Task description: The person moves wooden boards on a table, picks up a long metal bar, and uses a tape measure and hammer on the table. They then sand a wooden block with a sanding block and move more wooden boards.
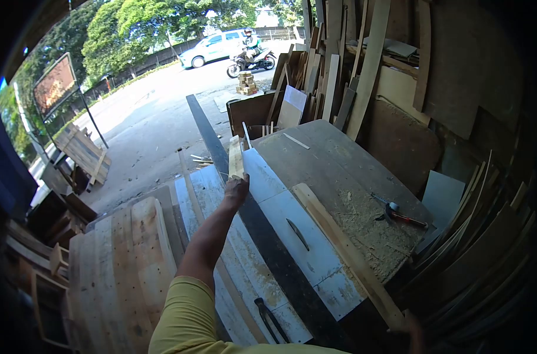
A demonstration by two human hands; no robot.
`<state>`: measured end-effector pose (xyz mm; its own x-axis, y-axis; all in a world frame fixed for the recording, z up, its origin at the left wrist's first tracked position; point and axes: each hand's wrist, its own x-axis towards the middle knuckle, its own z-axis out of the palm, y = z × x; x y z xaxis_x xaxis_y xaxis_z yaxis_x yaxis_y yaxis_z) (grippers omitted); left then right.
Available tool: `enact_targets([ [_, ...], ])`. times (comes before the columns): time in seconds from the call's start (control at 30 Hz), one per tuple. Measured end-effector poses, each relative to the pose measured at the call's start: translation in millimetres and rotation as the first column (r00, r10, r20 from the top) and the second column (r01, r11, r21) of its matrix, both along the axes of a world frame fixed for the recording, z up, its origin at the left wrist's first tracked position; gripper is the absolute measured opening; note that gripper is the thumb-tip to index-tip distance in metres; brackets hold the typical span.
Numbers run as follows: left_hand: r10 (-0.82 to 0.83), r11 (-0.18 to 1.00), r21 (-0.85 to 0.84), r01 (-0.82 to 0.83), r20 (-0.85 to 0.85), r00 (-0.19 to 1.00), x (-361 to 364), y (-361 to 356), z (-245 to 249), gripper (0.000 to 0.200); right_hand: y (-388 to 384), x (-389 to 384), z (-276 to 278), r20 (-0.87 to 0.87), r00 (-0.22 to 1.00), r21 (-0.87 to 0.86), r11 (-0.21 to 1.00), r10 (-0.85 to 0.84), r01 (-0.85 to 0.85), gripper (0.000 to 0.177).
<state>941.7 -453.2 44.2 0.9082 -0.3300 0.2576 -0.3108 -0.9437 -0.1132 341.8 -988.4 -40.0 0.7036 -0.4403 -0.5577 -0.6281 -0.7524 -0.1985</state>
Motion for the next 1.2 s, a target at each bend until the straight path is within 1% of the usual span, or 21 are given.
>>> enact_targets([
  [0.03, -0.002, 0.998, -0.056, 0.004, 0.031, 1.000, -8.2, 11.9, 4.3, 0.041, 1.6, 2.5, 2.3, 0.001, 1.000, 0.010, 1.000, 0.003, -0.003, 0.093],
  [0.1, 0.021, 0.980, -0.196, -0.030, -0.045, 0.999, -36.7, 31.4, 25.5, 0.042, -1.2, 15.5, -8.0, 0.210, 0.968, 0.225, 0.970, -0.139, 0.090, 0.082],
  [0.17, 0.093, 0.960, -0.256, -0.112, -0.086, 0.992, -89.2, 36.6, 50.9, 0.044, -8.1, 28.6, -43.8, 0.395, 0.910, 0.157, 0.985, -0.128, 0.070, 0.066],
  [0.23, 0.157, 0.782, -0.613, -0.112, 0.021, 0.987, -128.1, 55.2, 41.9, 0.047, 4.5, 50.9, -29.4, 0.310, 0.945, 0.137, 0.989, -0.101, 0.060, 0.063],
  [0.27, 0.221, 0.738, -0.659, -0.142, 0.037, 0.975, -145.0, 64.8, 29.5, 0.049, 8.2, 56.8, -30.6, 0.306, 0.947, 0.145, 0.988, -0.094, 0.051, 0.063],
  [0.33, 0.153, 0.305, -0.938, -0.163, -0.120, 0.981, -190.0, 75.7, -1.1, 0.042, 12.0, 67.9, -37.1, 0.313, 0.943, 0.215, 0.976, -0.113, 0.045, 0.063],
  [0.4, -0.006, -0.239, -0.928, -0.287, -0.294, 0.956, -239.7, 77.1, -34.8, 0.040, 8.1, 70.9, -48.2, 0.331, 0.937, 0.225, 0.974, -0.109, 0.034, 0.063],
  [0.43, -0.107, -0.329, -0.854, -0.402, -0.389, 0.915, -257.8, 80.3, -52.3, 0.041, 5.4, 70.5, -52.8, 0.345, 0.932, 0.235, 0.971, -0.113, 0.031, 0.063],
  [0.47, -0.065, -0.451, -0.760, -0.468, -0.495, 0.866, -276.9, 69.4, -62.4, 0.038, 2.7, 70.7, -58.3, 0.335, 0.936, 0.234, 0.972, -0.109, 0.029, 0.063],
  [0.5, -0.345, -0.394, -0.739, -0.546, -0.432, 0.833, -301.4, 76.3, -67.6, 0.039, 0.4, 70.1, -64.2, 0.346, 0.928, 0.297, 0.954, -0.137, 0.030, 0.065],
  [0.57, -0.557, -0.303, -0.639, -0.707, -0.484, 0.676, -321.6, 71.4, -77.3, 0.046, -4.7, 72.8, -72.1, 0.357, 0.921, 0.352, 0.936, -0.157, 0.023, 0.068],
  [0.6, -0.552, -0.313, -0.634, -0.707, -0.484, 0.679, -325.8, 68.0, -83.3, 0.046, -7.5, 75.6, -74.9, 0.352, 0.927, 0.329, 0.944, -0.126, 0.003, 0.068],
  [0.63, -0.470, 0.111, -0.931, -0.348, -0.357, 0.807, -328.7, 65.7, -95.4, 0.046, -8.3, 74.6, -77.3, 0.343, 0.935, 0.307, 0.952, -0.094, -0.017, 0.069],
  [0.67, -0.472, 0.528, -0.841, 0.120, -0.173, 0.864, -333.4, 60.9, -101.5, 0.048, -7.1, 75.4, -76.5, 0.337, 0.938, 0.306, 0.952, -0.086, -0.023, 0.069],
  [0.7, -0.466, 0.529, -0.842, 0.108, -0.182, 0.866, -329.5, 51.4, -106.3, 0.048, -6.4, 76.6, -76.2, 0.363, 0.927, 0.327, 0.945, -0.095, -0.031, 0.069],
  [0.73, -0.304, 0.318, -0.889, -0.330, -0.426, 0.852, -320.8, 35.7, -103.4, 0.048, -4.0, 73.9, -73.5, 0.384, 0.917, 0.347, 0.937, -0.106, -0.037, 0.070],
  [0.77, -0.212, 0.018, -0.732, -0.681, -0.669, 0.713, -321.6, 25.1, -103.1, 0.050, 0.1, 70.8, -69.0, 0.368, 0.924, 0.348, 0.937, -0.105, -0.032, 0.070],
  [0.83, -0.254, -0.023, -0.775, -0.632, -0.606, 0.753, -335.6, 14.3, -104.9, 0.050, 5.3, 67.7, -61.0, 0.374, 0.923, 0.305, 0.952, -0.093, -0.028, 0.073],
  [0.97, -0.279, -0.108, -0.833, -0.543, -0.499, 0.820, -376.2, -5.3, -110.7, 0.050, -18.9, 29.5, -97.7, 0.379, 0.922, 0.189, 0.982, -0.084, 0.012, 0.077],
  [1.1, -0.193, -0.108, -0.850, -0.516, -0.491, 0.849, -417.5, -33.9, -114.6, 0.050, -17.4, -91.4, -76.6, 0.404, 0.908, 0.298, 0.954, -0.114, -0.013, 0.076],
  [1.2, -0.121, -0.165, -0.835, -0.525, -0.511, 0.851, -422.5, -58.2, -116.1, 0.054, -21.1, -196.9, -92.1, 0.468, 0.873, 0.294, 0.956, -0.141, -0.004, 0.067],
])
